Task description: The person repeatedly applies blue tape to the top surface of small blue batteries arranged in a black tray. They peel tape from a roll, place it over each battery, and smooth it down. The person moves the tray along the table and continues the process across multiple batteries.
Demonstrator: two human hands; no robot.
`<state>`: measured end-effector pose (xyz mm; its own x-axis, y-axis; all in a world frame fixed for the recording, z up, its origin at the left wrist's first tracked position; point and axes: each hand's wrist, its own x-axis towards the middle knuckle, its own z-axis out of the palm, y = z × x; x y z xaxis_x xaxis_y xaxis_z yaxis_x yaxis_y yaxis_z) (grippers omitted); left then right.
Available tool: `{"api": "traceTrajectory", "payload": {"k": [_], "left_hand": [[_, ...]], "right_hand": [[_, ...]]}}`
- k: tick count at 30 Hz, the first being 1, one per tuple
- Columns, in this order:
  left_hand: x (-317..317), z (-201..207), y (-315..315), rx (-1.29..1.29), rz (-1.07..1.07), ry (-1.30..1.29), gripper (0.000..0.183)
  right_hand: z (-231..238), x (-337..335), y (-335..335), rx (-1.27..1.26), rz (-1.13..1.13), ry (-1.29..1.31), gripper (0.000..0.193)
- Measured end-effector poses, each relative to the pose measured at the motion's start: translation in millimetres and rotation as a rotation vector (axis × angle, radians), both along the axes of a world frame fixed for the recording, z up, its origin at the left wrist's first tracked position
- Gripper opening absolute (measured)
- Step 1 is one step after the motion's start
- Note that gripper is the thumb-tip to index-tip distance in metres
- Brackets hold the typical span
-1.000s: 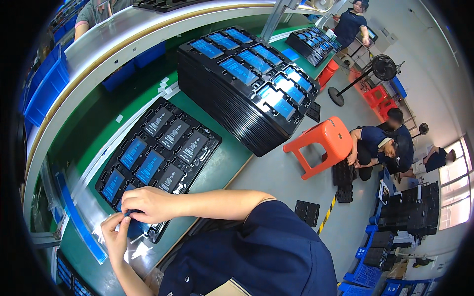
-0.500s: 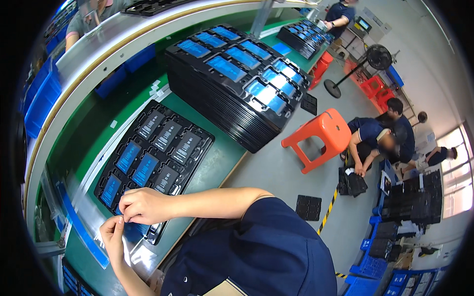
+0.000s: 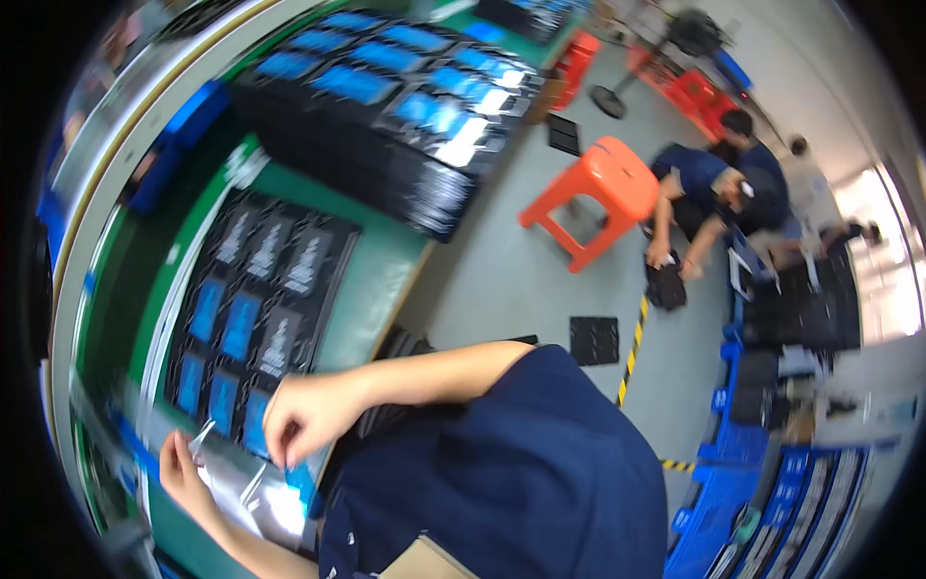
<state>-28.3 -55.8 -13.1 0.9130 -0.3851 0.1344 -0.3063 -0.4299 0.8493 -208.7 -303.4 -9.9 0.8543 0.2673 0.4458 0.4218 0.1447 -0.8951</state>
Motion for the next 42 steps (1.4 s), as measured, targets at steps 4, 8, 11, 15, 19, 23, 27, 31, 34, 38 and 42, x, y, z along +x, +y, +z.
{"api": "traceTrajectory", "payload": {"k": [4, 8, 11, 15, 19, 23, 27, 31, 34, 38, 42], "left_hand": [[4, 2, -9, -0.053, 0.047, 0.065, 0.022], [1, 16, -1, -0.043, 0.118, 0.155, 0.023], [0, 18, 1, -0.103, 0.127, 0.152, 0.022], [-4, 20, -2, -0.133, 0.125, 0.166, 0.021], [-2, 18, -3, -0.144, 0.113, 0.145, 0.019], [-4, 20, -4, -0.158, 0.121, 0.160, 0.018], [-4, 21, -4, -0.147, 0.119, 0.154, 0.018], [-4, 20, -3, -0.149, 0.110, 0.155, 0.019], [-4, 21, -3, -0.131, 0.112, 0.148, 0.019], [-4, 21, -4, -0.137, 0.105, 0.163, 0.019], [-6, 22, -3, -0.128, 0.105, 0.164, 0.019]], "right_hand": [[-9, 2, -43, -0.058, -0.410, 0.289, 0.014], [-11, 5, -67, -0.019, -0.642, 0.519, 0.024], [1, 5, -68, -0.018, -0.680, 0.539, 0.026], [1, 6, -67, -0.036, -0.704, 0.552, 0.023], [1, 12, -72, -0.069, -0.705, 0.562, 0.022], [1, 14, -76, -0.064, -0.670, 0.603, 0.022], [3, 17, -76, -0.090, -0.672, 0.627, 0.022], [4, 17, -75, -0.098, -0.675, 0.644, 0.022], [4, 17, -76, -0.121, -0.674, 0.635, 0.021], [3, 17, -76, -0.110, -0.671, 0.633, 0.021], [-1, 17, -74, -0.121, -0.676, 0.609, 0.021]]}}
